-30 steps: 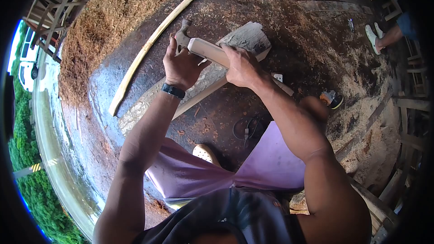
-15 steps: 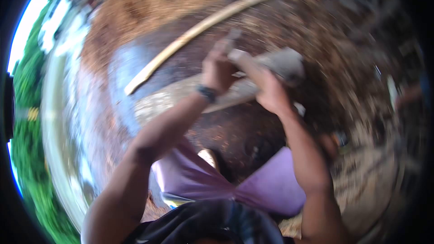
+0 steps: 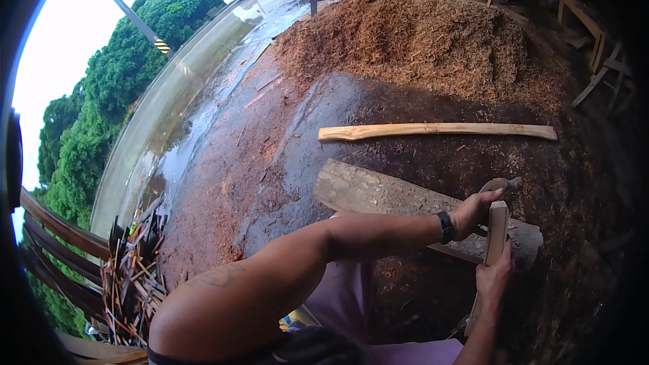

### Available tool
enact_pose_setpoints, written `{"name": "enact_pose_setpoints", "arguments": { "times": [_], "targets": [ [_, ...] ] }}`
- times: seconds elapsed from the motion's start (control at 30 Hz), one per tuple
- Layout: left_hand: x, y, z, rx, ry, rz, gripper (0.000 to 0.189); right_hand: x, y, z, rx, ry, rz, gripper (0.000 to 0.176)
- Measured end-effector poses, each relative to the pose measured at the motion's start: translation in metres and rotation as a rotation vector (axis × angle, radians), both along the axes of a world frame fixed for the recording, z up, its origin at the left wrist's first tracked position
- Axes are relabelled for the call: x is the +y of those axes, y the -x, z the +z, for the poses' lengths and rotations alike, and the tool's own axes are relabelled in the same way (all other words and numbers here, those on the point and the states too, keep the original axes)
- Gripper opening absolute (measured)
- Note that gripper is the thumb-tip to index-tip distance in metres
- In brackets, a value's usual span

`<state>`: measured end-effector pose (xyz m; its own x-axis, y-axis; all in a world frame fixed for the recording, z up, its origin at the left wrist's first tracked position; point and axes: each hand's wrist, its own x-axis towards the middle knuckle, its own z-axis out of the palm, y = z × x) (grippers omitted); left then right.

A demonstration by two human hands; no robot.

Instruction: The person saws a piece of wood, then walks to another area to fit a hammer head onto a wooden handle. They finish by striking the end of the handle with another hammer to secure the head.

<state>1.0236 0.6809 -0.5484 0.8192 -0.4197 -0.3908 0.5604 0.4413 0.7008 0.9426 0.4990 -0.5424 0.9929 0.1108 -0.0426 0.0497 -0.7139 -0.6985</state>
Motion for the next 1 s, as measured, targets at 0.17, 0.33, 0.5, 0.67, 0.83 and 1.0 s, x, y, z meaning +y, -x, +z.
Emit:
{"name": "enact_pose_setpoints", "arguments": {
  "times": [0.17,0.33,0.5,0.67,0.83,1.0],
  "targets": [
    [0.002,-0.002,-0.002,-0.052,0.005,-0.041,0.076,0.002,0.005,-0.006,-0.063,-0.026,-0.057,0.074],
    [-0.002,-0.004,0.005,-0.027,0.054,0.096,0.079,0.012,0.013,0.002,-0.074,-0.061,-0.067,0.084],
    [0.002,0.000,0.028,0.102,0.117,0.207,0.090,0.020,0.022,0.013,-0.311,0.035,0.060,0.086],
    [0.015,-0.014,0.026,0.133,0.406,0.166,0.065,0.015,0.031,0.027,-0.270,-0.119,0.127,0.089],
    [0.012,-0.007,0.038,0.052,0.332,0.111,0.062,0.016,0.033,0.006,-0.236,-0.265,0.192,0.099],
    [0.007,-0.005,0.037,0.113,0.248,0.131,0.060,0.029,0.038,0.010,-0.128,-0.257,0.175,0.097]
  ]
}}
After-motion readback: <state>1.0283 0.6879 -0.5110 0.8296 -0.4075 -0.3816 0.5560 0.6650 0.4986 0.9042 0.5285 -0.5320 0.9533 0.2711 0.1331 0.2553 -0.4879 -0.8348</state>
